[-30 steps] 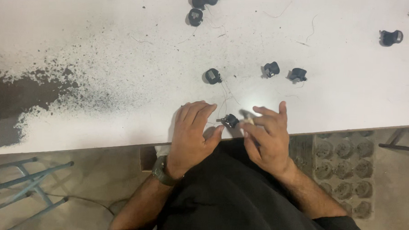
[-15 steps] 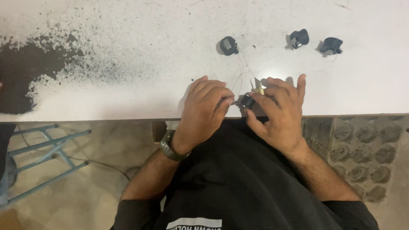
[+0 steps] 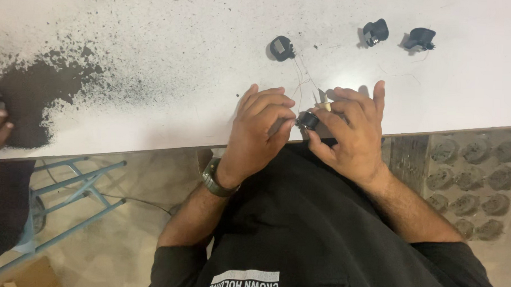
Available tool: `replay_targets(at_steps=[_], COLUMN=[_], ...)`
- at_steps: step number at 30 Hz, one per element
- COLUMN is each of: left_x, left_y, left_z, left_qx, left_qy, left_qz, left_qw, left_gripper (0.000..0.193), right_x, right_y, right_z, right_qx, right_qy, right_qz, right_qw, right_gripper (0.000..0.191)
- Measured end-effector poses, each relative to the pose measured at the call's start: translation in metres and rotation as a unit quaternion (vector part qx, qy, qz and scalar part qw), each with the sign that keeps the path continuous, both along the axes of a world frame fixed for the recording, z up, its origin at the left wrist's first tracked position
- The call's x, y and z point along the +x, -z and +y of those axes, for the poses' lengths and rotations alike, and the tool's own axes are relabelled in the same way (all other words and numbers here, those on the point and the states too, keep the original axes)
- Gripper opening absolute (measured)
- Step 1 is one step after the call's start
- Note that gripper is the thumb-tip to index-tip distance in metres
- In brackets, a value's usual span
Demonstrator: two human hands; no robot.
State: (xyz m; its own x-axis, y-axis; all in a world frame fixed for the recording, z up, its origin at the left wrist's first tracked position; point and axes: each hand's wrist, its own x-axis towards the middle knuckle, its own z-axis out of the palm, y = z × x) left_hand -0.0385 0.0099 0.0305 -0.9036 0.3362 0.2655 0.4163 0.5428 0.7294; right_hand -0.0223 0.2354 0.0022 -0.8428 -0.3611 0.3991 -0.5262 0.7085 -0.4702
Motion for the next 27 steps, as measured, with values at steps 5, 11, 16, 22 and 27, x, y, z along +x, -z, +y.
replay_targets(at_steps=[5, 11, 16, 22, 27], left_x=[-0.006, 0.001, 0.005, 0.005, -0.003], left_y=[0.0, 0.004, 0.017, 0.015, 0.001], left_z=[0.007, 0.006, 0.005, 0.008, 0.011], left_qx=[-0.004, -0.051, -0.104, -0.165, -0.103], left_qy=[0.039, 0.025, 0.015, 0.056, 0.075], left_qz=[0.037, 0.133, 0.217, 0.321, 0.21], left_qw=[0.999, 0.989, 0.97, 0.931, 0.969], left_gripper=[0.012, 0.017, 0.02, 0.022, 0.018], right_x=[0.0, 0.001, 0.001, -0.001, -0.002], right_y=[0.001, 0.003, 0.003, -0.002, -0.005], right_z=[0.001, 0.002, 0.0, 0.001, 0.005], right_qx=[0.013, 0.013, 0.001, 0.01, 0.023], right_qy=[0.001, 0.014, 0.021, 0.002, -0.026], right_qz=[0.011, 0.006, 0.003, -0.009, -0.008], right_qw=[1.0, 1.0, 1.0, 1.0, 0.999], right_gripper=[0.035, 0.032, 0.032, 0.034, 0.037])
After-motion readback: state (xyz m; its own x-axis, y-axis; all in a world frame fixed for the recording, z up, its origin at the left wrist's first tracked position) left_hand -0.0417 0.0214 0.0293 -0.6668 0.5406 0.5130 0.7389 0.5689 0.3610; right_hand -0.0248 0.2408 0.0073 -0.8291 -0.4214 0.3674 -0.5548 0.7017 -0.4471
